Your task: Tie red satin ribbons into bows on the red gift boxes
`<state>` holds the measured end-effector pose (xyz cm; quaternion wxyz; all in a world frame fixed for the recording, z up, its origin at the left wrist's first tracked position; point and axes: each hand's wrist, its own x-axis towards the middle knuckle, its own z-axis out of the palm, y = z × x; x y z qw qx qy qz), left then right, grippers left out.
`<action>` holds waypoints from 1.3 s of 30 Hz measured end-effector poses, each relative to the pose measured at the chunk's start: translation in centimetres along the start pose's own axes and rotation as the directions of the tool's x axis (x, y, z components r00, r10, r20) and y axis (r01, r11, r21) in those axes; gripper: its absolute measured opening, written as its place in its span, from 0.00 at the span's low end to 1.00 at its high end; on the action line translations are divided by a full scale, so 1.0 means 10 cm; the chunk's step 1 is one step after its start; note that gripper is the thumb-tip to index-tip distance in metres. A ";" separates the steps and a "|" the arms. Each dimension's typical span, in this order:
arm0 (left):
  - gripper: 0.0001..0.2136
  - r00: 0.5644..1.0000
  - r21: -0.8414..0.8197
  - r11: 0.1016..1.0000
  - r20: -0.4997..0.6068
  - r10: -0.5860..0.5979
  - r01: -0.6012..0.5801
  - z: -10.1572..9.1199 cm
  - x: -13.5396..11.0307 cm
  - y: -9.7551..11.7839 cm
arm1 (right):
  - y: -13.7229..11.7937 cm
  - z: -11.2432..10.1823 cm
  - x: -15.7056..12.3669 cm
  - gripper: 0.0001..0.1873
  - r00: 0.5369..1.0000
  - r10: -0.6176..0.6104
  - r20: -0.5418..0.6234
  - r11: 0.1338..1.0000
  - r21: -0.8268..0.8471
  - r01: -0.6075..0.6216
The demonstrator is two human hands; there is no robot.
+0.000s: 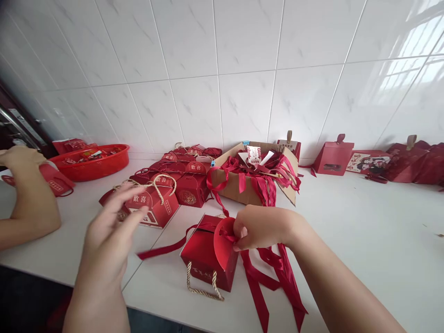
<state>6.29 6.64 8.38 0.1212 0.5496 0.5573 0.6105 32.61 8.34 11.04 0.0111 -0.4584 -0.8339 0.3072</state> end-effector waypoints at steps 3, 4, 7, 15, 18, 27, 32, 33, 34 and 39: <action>0.12 0.900 0.064 0.986 0.402 -0.165 0.152 0.07 -0.04 0.05 | 0.02 0.01 0.01 0.12 0.999 -0.038 -0.030 0.999 -0.008 0.038; 0.13 0.846 0.079 0.981 0.497 -0.192 0.176 0.10 -0.06 0.07 | 0.03 0.01 0.02 0.12 0.999 -0.040 -0.028 0.999 -0.019 0.040; 0.12 0.707 0.092 0.978 0.679 -0.200 0.188 0.15 -0.08 0.09 | 0.08 -0.02 0.00 0.13 1.000 -0.014 -0.016 0.998 -0.058 0.013; 0.09 0.570 0.131 0.983 0.801 -0.182 0.131 0.13 -0.08 0.01 | 0.09 -0.15 -0.20 0.12 0.999 -0.039 -0.023 0.998 -0.043 0.038; 0.10 0.571 0.123 0.988 0.806 -0.154 0.093 0.11 -0.08 0.02 | 0.11 -0.16 -0.23 0.12 1.000 -0.025 0.003 0.999 -0.043 0.025; 0.12 0.627 0.134 0.989 0.766 -0.144 0.063 0.20 -0.09 -0.02 | 0.10 -0.14 -0.20 0.04 0.993 0.002 0.117 0.991 -0.135 0.014; 0.09 0.671 0.115 0.990 0.728 -0.139 0.080 0.23 -0.11 0.01 | 0.03 -0.14 -0.25 0.16 0.996 0.081 -0.021 0.988 -0.134 -0.083; 0.09 0.680 0.110 0.991 0.720 -0.135 0.080 0.23 -0.11 0.02 | 0.01 -0.14 -0.25 0.17 0.996 0.075 -0.045 0.987 -0.141 -0.080; 0.10 0.687 0.107 0.991 0.714 -0.135 0.083 0.22 -0.11 0.02 | -0.01 -0.14 -0.24 0.16 0.996 0.062 -0.068 0.986 -0.154 -0.072; 0.09 0.639 0.093 0.991 0.757 -0.135 0.099 0.21 -0.13 0.05 | -0.11 -0.13 -0.18 0.08 0.998 -0.031 -0.057 0.997 -0.068 0.027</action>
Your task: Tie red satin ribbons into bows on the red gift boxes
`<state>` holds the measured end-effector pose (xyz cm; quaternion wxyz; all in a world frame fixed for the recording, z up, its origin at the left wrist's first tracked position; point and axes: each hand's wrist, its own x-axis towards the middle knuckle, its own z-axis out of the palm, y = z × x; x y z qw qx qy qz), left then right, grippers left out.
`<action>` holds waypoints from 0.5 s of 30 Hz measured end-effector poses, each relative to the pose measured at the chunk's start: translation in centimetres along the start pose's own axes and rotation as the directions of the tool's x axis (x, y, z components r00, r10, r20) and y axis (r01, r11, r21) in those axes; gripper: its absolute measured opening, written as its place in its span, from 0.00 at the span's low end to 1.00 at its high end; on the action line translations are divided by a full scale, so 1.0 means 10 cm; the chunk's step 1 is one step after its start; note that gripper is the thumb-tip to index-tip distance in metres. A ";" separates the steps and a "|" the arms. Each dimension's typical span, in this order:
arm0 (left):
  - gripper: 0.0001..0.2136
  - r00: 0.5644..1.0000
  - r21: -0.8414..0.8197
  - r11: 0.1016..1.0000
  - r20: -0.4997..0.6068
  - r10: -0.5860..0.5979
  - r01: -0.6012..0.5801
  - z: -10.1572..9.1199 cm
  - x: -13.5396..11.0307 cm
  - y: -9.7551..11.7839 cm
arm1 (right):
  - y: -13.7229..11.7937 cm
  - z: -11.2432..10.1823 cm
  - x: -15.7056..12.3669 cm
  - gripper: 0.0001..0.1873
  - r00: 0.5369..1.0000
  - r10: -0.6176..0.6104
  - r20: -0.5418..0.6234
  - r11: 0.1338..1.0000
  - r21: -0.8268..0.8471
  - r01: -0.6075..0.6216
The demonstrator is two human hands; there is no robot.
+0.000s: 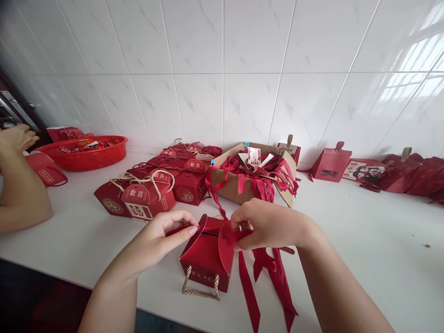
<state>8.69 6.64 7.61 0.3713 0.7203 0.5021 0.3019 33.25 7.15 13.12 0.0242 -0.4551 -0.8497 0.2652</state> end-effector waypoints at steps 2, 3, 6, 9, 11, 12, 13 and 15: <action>0.10 1.000 0.012 1.000 0.011 -0.009 0.009 0.00 0.00 0.01 | -0.02 0.00 0.01 0.07 0.998 -0.029 0.055 0.998 0.060 0.026; 0.10 1.000 0.018 1.000 0.006 -0.016 0.016 0.01 0.00 0.01 | -0.03 0.01 0.01 0.09 0.996 -0.045 0.078 0.996 0.078 0.039; 0.12 1.000 0.034 0.999 -0.012 -0.020 0.020 0.02 0.01 0.02 | -0.02 0.01 0.01 0.18 0.995 -0.080 0.055 0.993 0.087 0.075; 0.13 0.999 0.030 0.999 -0.025 -0.023 0.024 0.03 0.03 0.01 | -0.01 0.01 0.03 0.15 0.996 -0.073 -0.041 0.997 0.022 0.074; 0.14 0.999 0.011 1.000 -0.025 -0.023 0.024 0.03 0.04 0.00 | 0.00 0.01 0.03 0.12 0.996 -0.052 -0.071 0.998 -0.034 0.049; 0.15 0.999 0.001 1.000 -0.024 -0.027 0.027 0.03 0.05 -0.01 | 0.00 0.01 0.03 0.11 0.996 -0.041 -0.080 0.998 -0.056 0.037; 0.15 0.999 -0.008 0.999 -0.026 -0.034 0.034 0.03 0.05 -0.01 | 0.01 0.00 0.03 0.10 0.995 -0.033 -0.090 0.997 -0.074 0.026; 0.16 0.998 -0.020 0.998 -0.033 -0.053 0.053 0.02 0.06 -0.01 | 0.00 -0.01 0.02 0.09 0.991 -0.021 -0.129 0.995 -0.099 0.008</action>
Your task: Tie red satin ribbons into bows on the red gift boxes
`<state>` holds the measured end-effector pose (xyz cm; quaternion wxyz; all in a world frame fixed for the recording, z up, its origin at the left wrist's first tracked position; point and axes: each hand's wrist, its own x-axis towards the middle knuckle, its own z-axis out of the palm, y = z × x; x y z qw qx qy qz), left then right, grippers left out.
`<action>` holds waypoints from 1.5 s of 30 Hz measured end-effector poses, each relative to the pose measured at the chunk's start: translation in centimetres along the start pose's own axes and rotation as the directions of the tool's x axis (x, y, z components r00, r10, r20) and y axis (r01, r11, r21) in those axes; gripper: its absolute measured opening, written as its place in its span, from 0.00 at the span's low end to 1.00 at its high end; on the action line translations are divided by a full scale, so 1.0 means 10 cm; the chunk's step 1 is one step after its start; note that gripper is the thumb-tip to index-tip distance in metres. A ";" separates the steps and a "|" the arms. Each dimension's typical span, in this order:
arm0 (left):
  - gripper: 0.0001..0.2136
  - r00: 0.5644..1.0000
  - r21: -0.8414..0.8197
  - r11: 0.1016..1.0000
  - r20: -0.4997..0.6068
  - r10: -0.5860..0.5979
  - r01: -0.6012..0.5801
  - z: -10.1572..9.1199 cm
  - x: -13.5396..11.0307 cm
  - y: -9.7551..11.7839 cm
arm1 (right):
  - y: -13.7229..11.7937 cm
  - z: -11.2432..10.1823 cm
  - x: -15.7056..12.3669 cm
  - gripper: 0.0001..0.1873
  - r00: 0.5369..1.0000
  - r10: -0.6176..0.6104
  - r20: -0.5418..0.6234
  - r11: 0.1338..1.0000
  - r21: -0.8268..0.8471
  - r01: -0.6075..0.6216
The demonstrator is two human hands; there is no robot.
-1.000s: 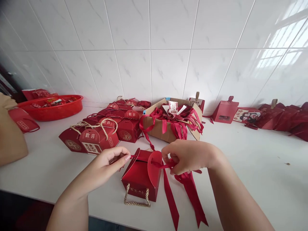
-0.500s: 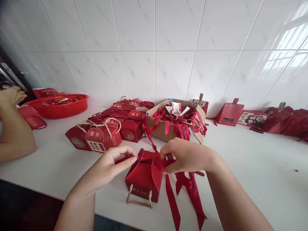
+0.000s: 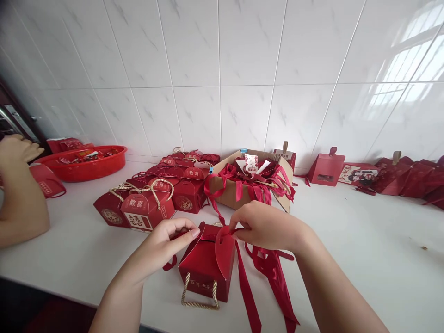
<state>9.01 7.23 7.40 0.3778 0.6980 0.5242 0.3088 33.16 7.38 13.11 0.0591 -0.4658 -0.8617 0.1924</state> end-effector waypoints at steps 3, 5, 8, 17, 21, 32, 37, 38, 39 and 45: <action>0.17 1.000 -0.013 1.000 -0.006 -0.028 0.028 0.00 0.02 0.00 | -0.01 -0.01 -0.02 0.11 1.000 -0.009 -0.022 1.000 0.000 0.009; 0.18 0.999 -0.018 0.999 -0.003 -0.037 0.037 0.01 0.02 0.00 | -0.01 -0.02 -0.03 0.13 0.999 -0.049 -0.001 0.998 0.034 0.049; 0.18 0.999 -0.018 0.999 -0.011 -0.040 0.040 0.02 0.03 0.00 | -0.01 -0.02 -0.03 0.17 0.995 -0.098 0.016 0.992 0.081 0.097; 0.18 0.992 -0.092 0.989 0.064 -0.112 0.117 0.07 0.03 0.06 | 0.01 0.03 -0.03 0.24 0.996 -0.054 0.077 0.990 0.135 0.044; 0.18 0.992 -0.115 0.988 0.086 -0.089 0.099 0.07 0.02 0.06 | 0.02 0.04 -0.01 0.25 0.994 -0.073 0.078 0.990 0.128 0.062; 0.19 1.000 -0.382 0.924 -0.006 0.002 -0.004 0.00 0.00 0.02 | -0.06 0.02 -0.03 0.23 0.975 -0.149 -0.167 0.989 -0.011 0.149; 0.14 0.998 -0.476 0.879 0.039 0.053 -0.029 -0.03 0.01 -0.02 | -0.02 0.02 -0.03 0.13 0.977 -0.038 -0.211 0.995 -0.102 0.017; 0.14 0.998 -0.485 0.873 0.027 0.065 -0.044 -0.04 0.01 -0.02 | -0.01 0.01 -0.04 0.11 0.978 -0.033 -0.205 0.995 -0.103 0.013; 0.13 0.997 -0.493 0.868 0.007 0.071 -0.058 -0.05 0.00 -0.02 | 0.00 0.00 -0.05 0.10 0.978 -0.031 -0.207 0.995 -0.104 0.009; 0.14 0.993 -0.557 0.824 -0.098 0.061 -0.105 -0.09 -0.04 0.04 | 0.03 -0.06 -0.11 0.08 0.966 -0.067 -0.250 0.994 -0.102 0.043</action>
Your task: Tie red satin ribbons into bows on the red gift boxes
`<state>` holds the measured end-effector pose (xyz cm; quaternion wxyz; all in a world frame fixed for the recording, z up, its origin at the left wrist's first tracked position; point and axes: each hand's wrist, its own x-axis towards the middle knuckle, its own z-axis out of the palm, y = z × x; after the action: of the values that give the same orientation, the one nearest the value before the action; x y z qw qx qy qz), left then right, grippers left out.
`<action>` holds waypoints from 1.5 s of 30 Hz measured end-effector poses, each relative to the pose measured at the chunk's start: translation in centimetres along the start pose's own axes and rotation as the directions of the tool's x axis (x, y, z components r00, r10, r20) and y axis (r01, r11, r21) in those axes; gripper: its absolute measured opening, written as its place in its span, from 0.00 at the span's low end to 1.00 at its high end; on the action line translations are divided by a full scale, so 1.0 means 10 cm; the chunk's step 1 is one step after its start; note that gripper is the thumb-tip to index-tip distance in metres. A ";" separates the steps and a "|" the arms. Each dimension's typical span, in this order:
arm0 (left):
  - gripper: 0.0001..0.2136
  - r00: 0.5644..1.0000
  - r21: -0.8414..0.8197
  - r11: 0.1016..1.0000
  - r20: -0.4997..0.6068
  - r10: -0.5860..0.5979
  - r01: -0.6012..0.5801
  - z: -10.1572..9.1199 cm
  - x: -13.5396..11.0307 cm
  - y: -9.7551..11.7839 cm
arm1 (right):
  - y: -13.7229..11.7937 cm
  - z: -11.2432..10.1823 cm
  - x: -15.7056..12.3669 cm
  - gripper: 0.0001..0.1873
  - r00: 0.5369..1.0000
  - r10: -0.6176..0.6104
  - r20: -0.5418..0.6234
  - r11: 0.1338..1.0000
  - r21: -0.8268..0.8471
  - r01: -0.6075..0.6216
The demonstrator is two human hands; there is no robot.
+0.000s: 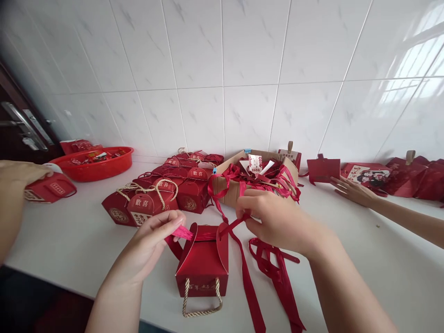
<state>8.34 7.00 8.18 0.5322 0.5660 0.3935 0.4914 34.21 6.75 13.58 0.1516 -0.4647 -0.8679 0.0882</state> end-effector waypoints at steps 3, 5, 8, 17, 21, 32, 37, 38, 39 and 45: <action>0.13 1.000 -0.095 0.995 0.009 0.008 -0.007 0.01 0.00 0.00 | 0.03 0.00 0.00 0.02 0.995 0.097 0.019 0.995 -0.016 -0.096; 0.12 0.999 -0.162 0.987 0.045 0.018 -0.010 0.00 0.00 -0.02 | 0.05 0.00 0.00 0.03 0.987 0.158 0.034 0.987 -0.037 -0.157; 0.10 0.995 -0.256 0.967 0.092 0.035 -0.010 -0.02 -0.01 -0.04 | 0.08 -0.01 0.00 0.11 0.984 0.167 0.059 0.985 -0.046 -0.165; 0.08 0.996 -0.440 0.896 0.037 0.080 -0.055 -0.04 -0.03 -0.01 | 0.09 -0.14 -0.07 0.14 0.995 0.088 -0.048 0.994 0.076 -0.084; 0.06 0.995 -0.424 0.900 -0.032 0.098 -0.102 -0.03 -0.05 0.02 | 0.11 -0.16 -0.07 0.13 0.978 0.094 -0.186 0.990 0.126 -0.071; 0.13 0.975 -0.324 0.925 -0.162 0.155 -0.201 -0.01 -0.08 0.12 | 0.16 -0.15 -0.11 0.05 0.941 0.098 -0.323 0.580 0.787 0.210; 0.17 0.970 -0.273 0.937 -0.169 0.175 -0.217 -0.02 -0.11 0.09 | 0.18 -0.12 -0.05 0.04 0.915 0.152 -0.373 0.393 0.873 0.290; 0.18 0.969 -0.274 0.935 -0.164 0.187 -0.226 -0.03 -0.11 0.08 | 0.18 -0.12 -0.04 0.03 0.913 0.164 -0.373 0.364 0.883 0.296; 0.18 0.967 -0.275 0.932 -0.161 0.196 -0.235 -0.03 -0.12 0.07 | 0.18 -0.12 -0.03 0.03 0.914 0.177 -0.364 0.339 0.895 0.291; 0.20 0.964 -0.310 0.918 -0.173 0.201 -0.247 0.06 -0.13 0.12 | 0.26 -0.14 0.02 0.07 0.876 0.267 -0.401 0.199 0.913 0.356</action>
<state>8.58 5.42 9.26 0.5307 0.4753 0.2744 0.6459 36.58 8.36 14.20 0.6218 -0.2408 -0.5580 0.4940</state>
